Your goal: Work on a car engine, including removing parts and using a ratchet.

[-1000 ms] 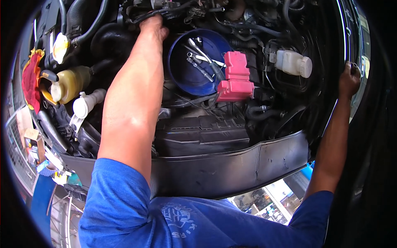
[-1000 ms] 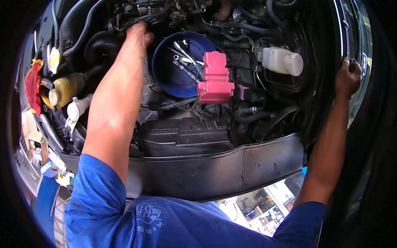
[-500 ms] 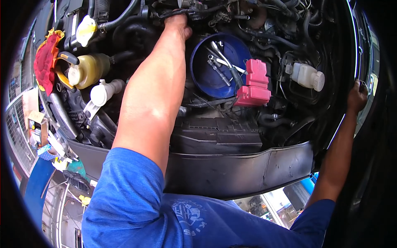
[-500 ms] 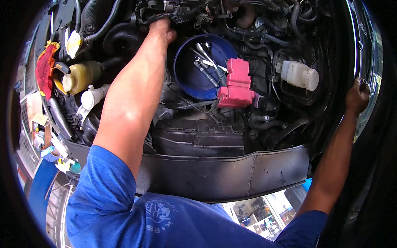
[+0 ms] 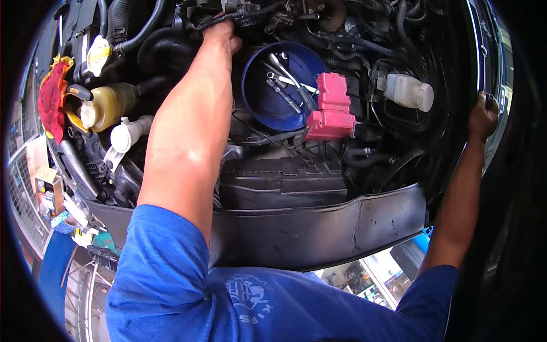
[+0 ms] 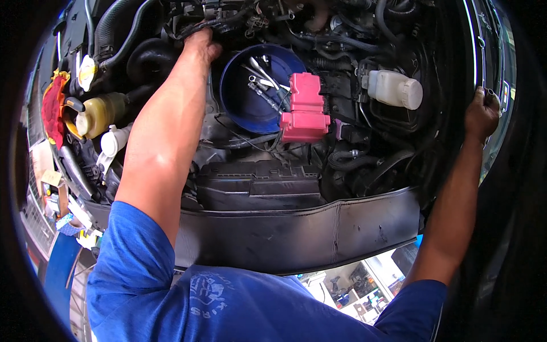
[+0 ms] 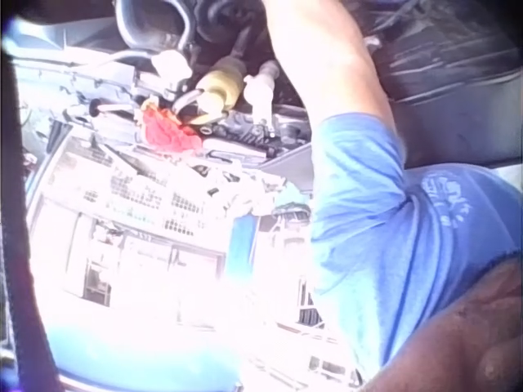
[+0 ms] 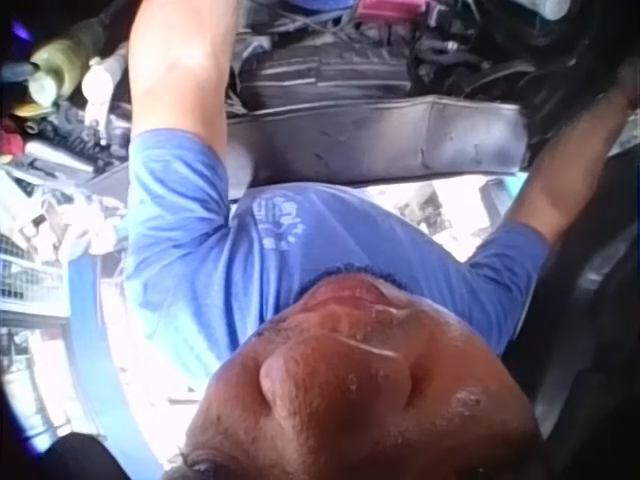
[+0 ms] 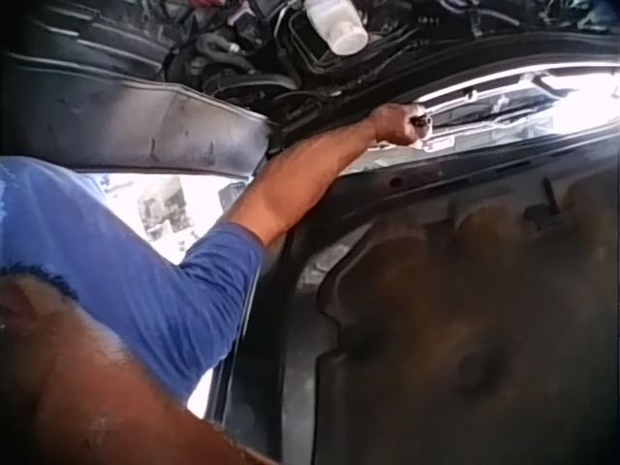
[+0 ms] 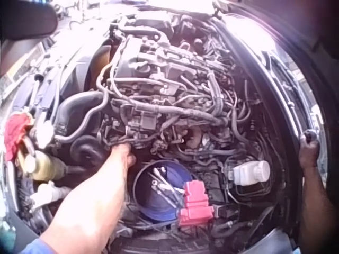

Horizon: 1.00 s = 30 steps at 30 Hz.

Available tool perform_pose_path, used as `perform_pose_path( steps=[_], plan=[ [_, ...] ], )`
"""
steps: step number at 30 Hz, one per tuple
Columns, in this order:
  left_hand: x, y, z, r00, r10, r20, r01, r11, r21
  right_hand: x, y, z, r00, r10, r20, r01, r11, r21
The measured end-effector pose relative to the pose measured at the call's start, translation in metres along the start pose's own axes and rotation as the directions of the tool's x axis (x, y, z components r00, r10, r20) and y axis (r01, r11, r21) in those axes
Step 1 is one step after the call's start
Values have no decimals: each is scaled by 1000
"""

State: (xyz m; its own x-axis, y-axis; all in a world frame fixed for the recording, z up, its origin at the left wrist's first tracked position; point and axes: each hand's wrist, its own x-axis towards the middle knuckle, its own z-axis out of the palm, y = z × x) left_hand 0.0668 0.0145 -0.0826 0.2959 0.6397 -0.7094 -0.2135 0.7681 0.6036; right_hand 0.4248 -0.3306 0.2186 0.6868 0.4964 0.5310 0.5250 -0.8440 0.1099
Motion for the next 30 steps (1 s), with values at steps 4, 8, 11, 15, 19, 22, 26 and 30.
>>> perform_pose_path(
  steps=[4,8,11,15,19,22,26,30],
  plan=[
    [-5,-3,8,991,42,-130,-56,993,-108,0,-2,0,1000,2,-2,-2,1000,-23],
    [-28,-7,15,909,133,-394,-32,967,251,-1,-5,1,1000,-3,-17,2,999,-47],
    [-77,-18,6,923,354,-151,-154,699,698,-1,-5,0,1000,3,-10,-3,999,-43],
    [-133,-17,-19,682,272,679,-623,-270,734,-2,-6,-1,1000,5,4,-5,999,-45],
    [-142,-21,-17,499,-371,783,-852,-374,366,-2,-7,-1,999,39,2,-39,999,13],
    [-143,-46,-7,308,-622,720,-949,-258,183,-3,-9,-2,1000,0,-19,-1,997,-79],
    [-133,-76,10,325,-627,708,-944,-265,198,-4,-12,-3,1000,9,-24,-10,999,-39],
    [-131,-87,20,386,-541,747,-922,-194,335,-6,-13,-3,1000,20,-15,-20,1000,9]
  ],
)
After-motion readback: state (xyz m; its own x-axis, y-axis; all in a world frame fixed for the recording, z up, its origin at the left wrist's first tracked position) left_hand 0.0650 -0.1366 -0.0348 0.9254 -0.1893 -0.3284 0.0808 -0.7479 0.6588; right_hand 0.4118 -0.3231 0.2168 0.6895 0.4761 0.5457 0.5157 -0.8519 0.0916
